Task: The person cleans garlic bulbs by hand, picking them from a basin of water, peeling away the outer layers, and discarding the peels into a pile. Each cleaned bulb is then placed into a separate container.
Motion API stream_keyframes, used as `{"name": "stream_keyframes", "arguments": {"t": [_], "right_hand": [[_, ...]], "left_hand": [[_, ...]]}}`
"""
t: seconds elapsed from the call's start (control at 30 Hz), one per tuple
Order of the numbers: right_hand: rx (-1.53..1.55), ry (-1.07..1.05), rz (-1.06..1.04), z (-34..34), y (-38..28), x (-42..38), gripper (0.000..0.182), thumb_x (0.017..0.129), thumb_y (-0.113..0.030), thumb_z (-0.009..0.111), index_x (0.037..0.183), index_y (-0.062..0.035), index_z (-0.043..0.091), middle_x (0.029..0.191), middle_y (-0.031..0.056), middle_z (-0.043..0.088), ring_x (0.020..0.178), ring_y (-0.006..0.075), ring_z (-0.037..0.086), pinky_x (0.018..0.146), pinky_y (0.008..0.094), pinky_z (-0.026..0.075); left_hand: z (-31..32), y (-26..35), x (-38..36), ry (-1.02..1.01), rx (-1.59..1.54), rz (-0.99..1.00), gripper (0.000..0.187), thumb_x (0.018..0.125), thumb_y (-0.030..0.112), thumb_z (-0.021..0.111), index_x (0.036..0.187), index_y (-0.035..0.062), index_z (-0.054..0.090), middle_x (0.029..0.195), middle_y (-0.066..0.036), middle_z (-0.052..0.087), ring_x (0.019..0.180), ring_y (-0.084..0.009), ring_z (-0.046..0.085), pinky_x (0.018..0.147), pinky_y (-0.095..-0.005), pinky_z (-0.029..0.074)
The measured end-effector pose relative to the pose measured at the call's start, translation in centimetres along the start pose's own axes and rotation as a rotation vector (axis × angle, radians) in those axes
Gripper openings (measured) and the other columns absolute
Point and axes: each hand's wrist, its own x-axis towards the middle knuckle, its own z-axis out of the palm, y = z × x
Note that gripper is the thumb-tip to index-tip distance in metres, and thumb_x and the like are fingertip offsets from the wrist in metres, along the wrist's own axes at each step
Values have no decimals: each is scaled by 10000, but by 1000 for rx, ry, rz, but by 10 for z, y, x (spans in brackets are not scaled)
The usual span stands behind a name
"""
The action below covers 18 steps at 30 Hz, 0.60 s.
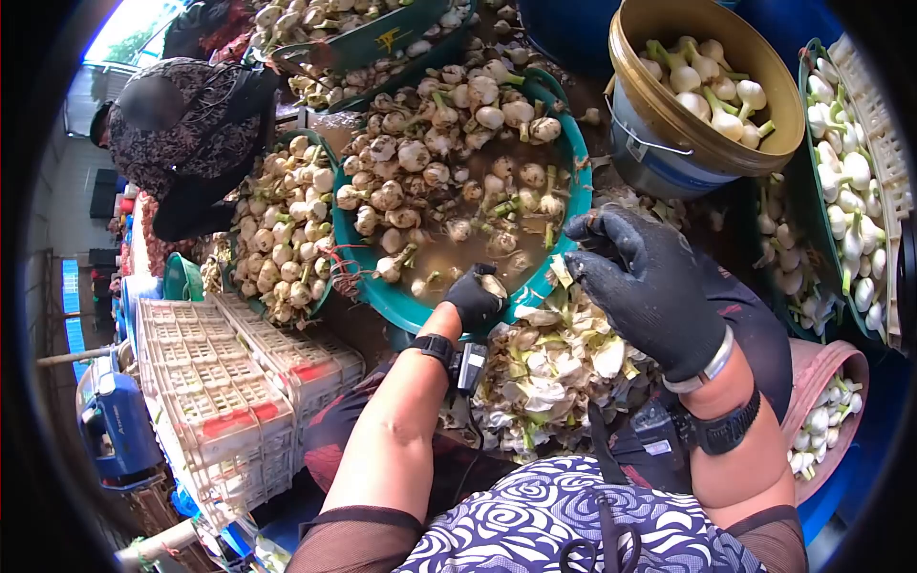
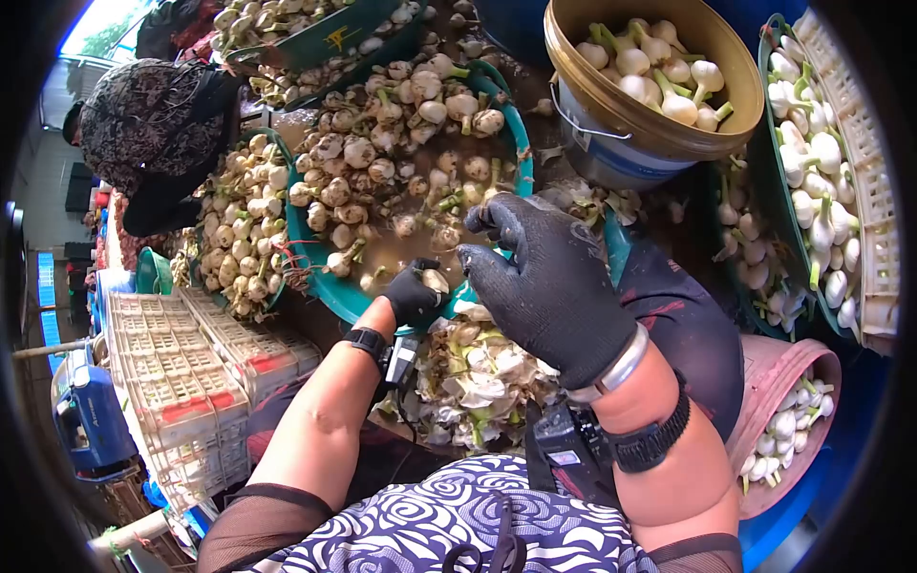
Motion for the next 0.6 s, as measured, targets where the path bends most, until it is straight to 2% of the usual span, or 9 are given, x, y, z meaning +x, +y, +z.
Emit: {"name": "stream_keyframes", "arguments": {"t": [0.1,0.17,0.23,0.3,0.37,0.5,0.53,0.57,0.6], "right_hand": [[-58,-47,-1,10,8,0,271,744,-176,653,933,9,597,839,183,619,746,305,617,670,372,479],[164,-127,149,22,16,0,335,738,-193,689,986,10,594,847,158,641,712,233,621,659,337,486],[197,-198,265,33,9,0,565,738,-248,755,1168,18,505,878,137,642,730,153,608,646,288,492],[423,-301,338,48,19,0,651,730,-289,780,1202,29,465,933,114,630,773,140,610,660,272,499],[862,-363,434,58,12,1,577,722,-205,794,1157,13,485,967,79,613,831,127,607,697,251,512],[854,-331,345,50,-3,-2,523,707,-26,757,1158,-19,493,981,69,609,860,126,607,769,262,520],[890,-339,307,51,0,-1,534,698,-15,758,1162,-24,495,1015,72,600,902,129,597,796,265,514],[924,-350,268,53,2,0,545,689,-4,758,1167,-28,497,1049,74,592,943,131,587,823,267,507],[922,-358,230,56,-1,-2,556,682,2,759,1173,-31,499,1085,71,580,984,135,570,851,274,495]], "left_hand": [[-4,49,-57,56,-249,26,651,619,114,795,1187,23,492,901,-52,613,829,-145,570,755,-291,491],[-14,83,-86,94,-222,227,715,613,118,798,1238,63,455,1014,-124,596,881,-189,578,780,-319,490],[-22,118,-113,214,-15,494,746,607,100,777,1271,112,437,1076,-182,555,950,-277,581,813,-358,486],[-35,173,-169,385,415,676,777,617,74,804,1294,44,424,1158,-147,559,1049,-273,548,923,-364,441],[-36,197,-201,368,461,731,887,590,109,823,1355,57,377,1262,-181,507,1162,-308,487,980,-395,391],[-47,179,-217,524,-21,958,909,658,91,803,1405,17,292,1324,-148,477,1230,-269,448,1050,-384,337],[-50,167,-214,599,-44,957,725,790,139,713,1382,10,314,1259,-115,504,1154,-227,495,1020,-356,375],[-48,158,-212,605,-47,960,725,790,139,713,1382,10,314,1259,-115,504,1154,-227,495,1020,-356,375],[-45,151,-212,372,-547,744,651,818,146,689,1355,6,349,1195,-105,534,1089,-208,528,969,-347,415]]}}
